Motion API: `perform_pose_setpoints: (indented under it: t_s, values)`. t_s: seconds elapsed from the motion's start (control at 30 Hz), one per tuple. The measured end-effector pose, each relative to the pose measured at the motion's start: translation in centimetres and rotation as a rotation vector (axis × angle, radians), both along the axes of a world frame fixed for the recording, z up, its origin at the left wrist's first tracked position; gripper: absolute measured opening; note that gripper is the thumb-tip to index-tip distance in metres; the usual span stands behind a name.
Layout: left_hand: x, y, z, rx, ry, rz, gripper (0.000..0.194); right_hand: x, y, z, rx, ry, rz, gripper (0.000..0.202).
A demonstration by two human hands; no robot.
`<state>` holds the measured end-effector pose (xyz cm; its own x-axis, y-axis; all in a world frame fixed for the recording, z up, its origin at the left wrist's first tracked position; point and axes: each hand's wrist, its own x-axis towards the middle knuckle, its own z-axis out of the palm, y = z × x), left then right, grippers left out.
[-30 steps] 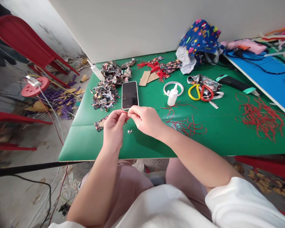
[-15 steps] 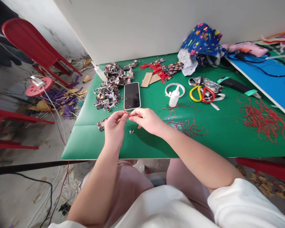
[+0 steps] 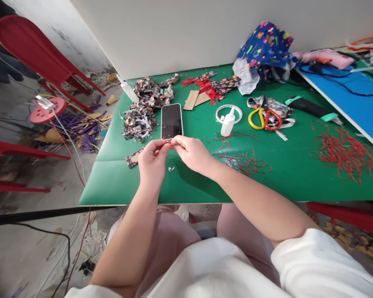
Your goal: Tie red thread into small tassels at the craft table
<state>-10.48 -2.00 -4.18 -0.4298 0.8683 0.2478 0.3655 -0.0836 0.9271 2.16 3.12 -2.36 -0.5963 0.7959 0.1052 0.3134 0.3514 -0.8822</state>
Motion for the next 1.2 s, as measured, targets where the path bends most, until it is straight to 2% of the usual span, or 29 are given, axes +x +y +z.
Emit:
perform_pose_setpoints:
  t_s: [0.27, 0.5, 0.57, 0.67, 0.8, 0.93, 1.13, 1.2]
  values:
    - [0.5, 1.1, -0.1, -0.015, 0.082, 0.034, 0.007, 0.0, 0.6, -0.7, 0.157, -0.071, -0.068, 0.023]
    - [0.7, 2.7, -0.3, 0.004, 0.102, -0.007, 0.005, 0.2, 1.5, -1.2, 0.3, -0.112, -0.121, 0.025]
    - [0.6, 3.2, 0.2, 0.007, 0.093, -0.02, 0.005, 0.5, 1.9, -0.6, 0.364, -0.134, -0.121, 0.025]
    - [0.5, 3.8, 1.4, 0.052, 0.01, -0.073, 0.005, 0.8, 2.6, 1.1, 0.477, -0.173, -0.111, 0.025]
    - [0.9, 4.6, 2.6, 0.09, -0.302, -0.185, 0.004, 1.6, 3.6, 3.3, 0.544, -0.205, -0.047, 0.023]
    - [1.9, 5.1, 2.7, -0.06, -0.527, -0.236, 0.008, 2.7, 4.5, 3.0, 0.438, -0.162, -0.009, 0.022]
    - [2.9, 5.9, 2.3, -0.097, -0.538, -0.308, 0.02, 3.9, 5.7, 1.3, 0.031, 0.069, 0.011, 0.017]
    - [2.9, 6.1, 2.3, -0.095, -0.532, -0.32, 0.024, 3.9, 5.7, 1.0, 0.011, 0.1, 0.006, 0.016]
